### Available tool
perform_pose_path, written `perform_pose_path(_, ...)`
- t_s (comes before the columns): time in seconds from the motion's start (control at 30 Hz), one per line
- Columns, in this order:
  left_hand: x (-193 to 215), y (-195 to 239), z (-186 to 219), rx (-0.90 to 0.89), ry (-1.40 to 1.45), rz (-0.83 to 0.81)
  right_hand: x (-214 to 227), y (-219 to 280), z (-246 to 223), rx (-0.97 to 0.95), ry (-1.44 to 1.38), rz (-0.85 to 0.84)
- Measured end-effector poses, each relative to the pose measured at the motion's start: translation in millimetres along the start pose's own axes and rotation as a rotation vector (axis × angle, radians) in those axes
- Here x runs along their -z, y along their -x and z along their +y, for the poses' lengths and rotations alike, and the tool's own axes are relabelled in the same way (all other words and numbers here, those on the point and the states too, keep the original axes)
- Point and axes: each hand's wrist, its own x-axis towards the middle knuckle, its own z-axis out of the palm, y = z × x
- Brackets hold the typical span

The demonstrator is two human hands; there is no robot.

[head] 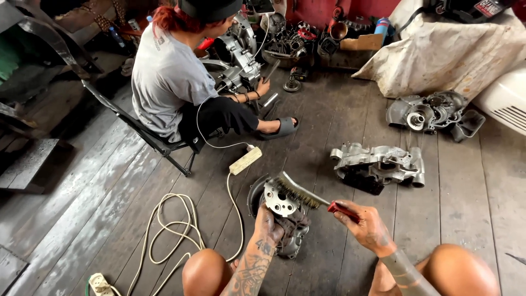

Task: Cleaning a motorcycle engine component by scrubbing it with a wire brush to remove dirt and grease.

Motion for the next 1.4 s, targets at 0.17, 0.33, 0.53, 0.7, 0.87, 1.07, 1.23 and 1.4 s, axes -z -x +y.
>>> perform_pose_path(0.17,-11,18,5,0.004,-0.012,-0.001,-7,-1,7,-0.021,-0.004,-0.009)
perform_pose_path(0.33,-14,18,5,0.01,0.0,0.046,-6,3,2,0.066,-0.032,-0.03)
perform_pose_path(0.53,-10,20,5,-0.005,-0.029,-0.003,-1,-2,2,0.046,-0.044,-0.015)
perform_pose_path(0.7,-4,9,6,-0.03,0.0,-0.033,-1,-5,-8,0.047,-0.083,-0.007)
perform_pose_path(0.87,-3,9,7,0.0,0.003,-0.054,-2,-5,-6,0.088,-0.077,-0.05)
perform_pose_path(1.07,-7,20,8,-0.034,0.018,-0.044,-5,-6,-4,-0.019,0.024,0.005)
perform_pose_path(1.23,10,-6,3,-0.083,0.01,-0.106,-5,-6,-3,0.008,-0.045,-0.044)
perform_pose_path(1.4,7,-1,2,-0.024,0.027,-0.021,-8,-7,8,0.0,0.005,0.02)
